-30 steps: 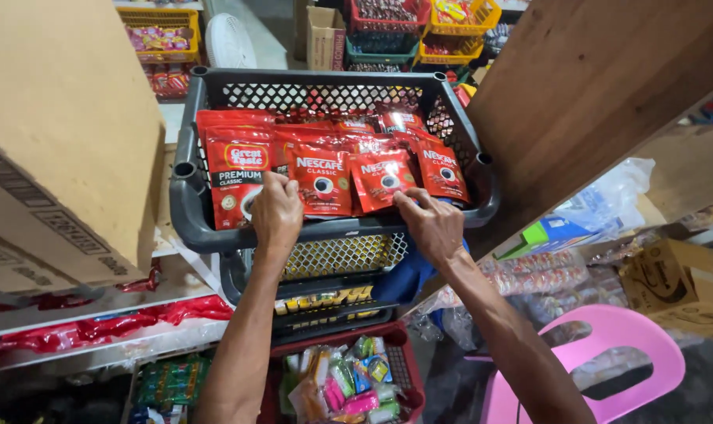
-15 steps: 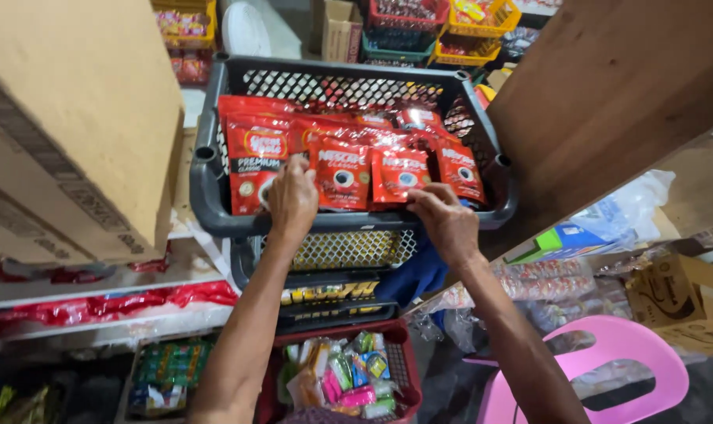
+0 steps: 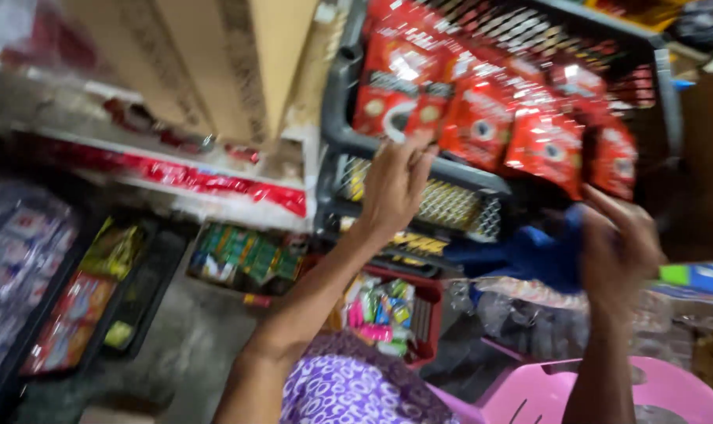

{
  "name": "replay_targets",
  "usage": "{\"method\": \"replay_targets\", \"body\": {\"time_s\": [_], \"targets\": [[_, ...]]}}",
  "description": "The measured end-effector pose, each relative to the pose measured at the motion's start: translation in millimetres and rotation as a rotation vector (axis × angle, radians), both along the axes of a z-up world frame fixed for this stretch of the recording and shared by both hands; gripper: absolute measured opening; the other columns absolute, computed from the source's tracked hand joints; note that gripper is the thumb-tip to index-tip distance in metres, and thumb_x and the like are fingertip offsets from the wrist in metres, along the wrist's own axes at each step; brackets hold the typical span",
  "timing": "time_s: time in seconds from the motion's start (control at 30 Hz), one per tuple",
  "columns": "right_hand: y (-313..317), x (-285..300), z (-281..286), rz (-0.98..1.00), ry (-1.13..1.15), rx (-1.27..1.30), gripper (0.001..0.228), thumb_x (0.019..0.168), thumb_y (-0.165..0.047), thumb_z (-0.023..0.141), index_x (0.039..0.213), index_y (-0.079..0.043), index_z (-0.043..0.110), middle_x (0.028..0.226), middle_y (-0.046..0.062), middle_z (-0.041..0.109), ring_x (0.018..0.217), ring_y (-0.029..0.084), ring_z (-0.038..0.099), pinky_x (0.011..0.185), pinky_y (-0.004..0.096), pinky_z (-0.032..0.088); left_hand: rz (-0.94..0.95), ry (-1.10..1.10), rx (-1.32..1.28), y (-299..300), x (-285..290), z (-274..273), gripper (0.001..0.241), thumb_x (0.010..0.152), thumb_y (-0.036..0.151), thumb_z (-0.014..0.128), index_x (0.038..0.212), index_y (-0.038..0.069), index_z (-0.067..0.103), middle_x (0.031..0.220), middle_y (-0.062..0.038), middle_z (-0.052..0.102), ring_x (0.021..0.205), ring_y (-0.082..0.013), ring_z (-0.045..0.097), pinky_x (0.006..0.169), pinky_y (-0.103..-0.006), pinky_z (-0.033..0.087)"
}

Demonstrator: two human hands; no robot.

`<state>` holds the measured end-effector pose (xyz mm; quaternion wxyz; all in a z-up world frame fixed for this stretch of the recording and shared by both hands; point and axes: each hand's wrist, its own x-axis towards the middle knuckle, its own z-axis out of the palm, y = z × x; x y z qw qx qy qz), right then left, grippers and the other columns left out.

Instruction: Cleaning and wiping coffee pouches with a blue cloth in a grocery store storage area.

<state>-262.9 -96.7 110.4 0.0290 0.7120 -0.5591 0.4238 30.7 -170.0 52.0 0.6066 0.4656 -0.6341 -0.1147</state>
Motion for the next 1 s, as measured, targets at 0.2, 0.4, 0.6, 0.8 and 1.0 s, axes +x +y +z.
{"method": "replay_targets", "body": {"time_s": [0.2, 0.4, 0.6, 0.8, 1.0], "targets": [[96.4, 9.2, -119.6, -0.258, -0.863, 0.24, 0.061, 0.093, -0.07, 0.057, 0.128, -0.019, 0.058, 0.096, -0.011, 0.054, 0.085, 0.001, 0.049, 0.082, 0.016, 0.044, 0.21, 0.372, 0.222, 25.1, 114.0, -153.8, 0.019, 0.104, 0.015, 0.052, 0.119, 0.004, 0.05, 0.109, -0.01, 0.058, 0.09, -0.0208, 0.056, 0.083, -0.0333, 0.05], [169.7, 106.2, -275.1, -0.202, -0.247, 0.687, 0.036, 0.074, -0.036, 0.078, 0.088, -0.01, 0.057, 0.059, -0.005, 0.052, 0.05, 0.01, 0.048, 0.05, 0.029, 0.039, 0.16, 0.345, 0.266, -34.8, 188.4, -256.6, 0.055, 0.103, 0.029, 0.06, 0.145, -0.002, 0.042, 0.138, -0.021, 0.053, 0.123, -0.0349, 0.057, 0.104, -0.041, 0.047], [163.8, 214.5, -176.1, -0.388, -0.037, 0.941, 0.068, 0.058, -0.05, 0.096, 0.082, -0.004, 0.052, 0.068, 0.003, 0.065, 0.054, 0.018, 0.063, 0.053, 0.035, 0.049, -0.021, 0.554, 0.309, -50.0, 202.8, -292.1, 0.049, 0.099, 0.02, 0.061, 0.141, 0.0, 0.043, 0.13, -0.018, 0.054, 0.113, -0.0304, 0.058, 0.093, -0.0375, 0.05], [190.3, 198.3, -245.0, -0.581, -0.15, 1.033, 0.059, 0.057, -0.044, 0.095, 0.086, -0.004, 0.062, 0.061, 0.004, 0.063, 0.052, 0.018, 0.062, 0.053, 0.033, 0.052, -0.223, 0.741, 0.298, -95.1, 203.0, -295.5, 0.046, 0.096, 0.01, 0.062, 0.137, 0.002, 0.044, 0.122, -0.014, 0.056, 0.102, -0.0258, 0.058, 0.081, -0.0341, 0.052], [179.3, 225.2, -218.9, -0.659, -0.173, 1.052, 0.056, 0.061, -0.044, 0.093, 0.095, -0.009, 0.067, 0.06, 0.002, 0.061, 0.051, 0.016, 0.058, 0.054, 0.032, 0.05, -0.411, 0.931, 0.322, -117.2, 192.7, -320.6, 0.045, 0.092, 0.0, 0.063, 0.133, 0.004, 0.045, 0.114, -0.011, 0.057, 0.091, -0.0213, 0.059, 0.07, -0.0306, 0.054]]}}
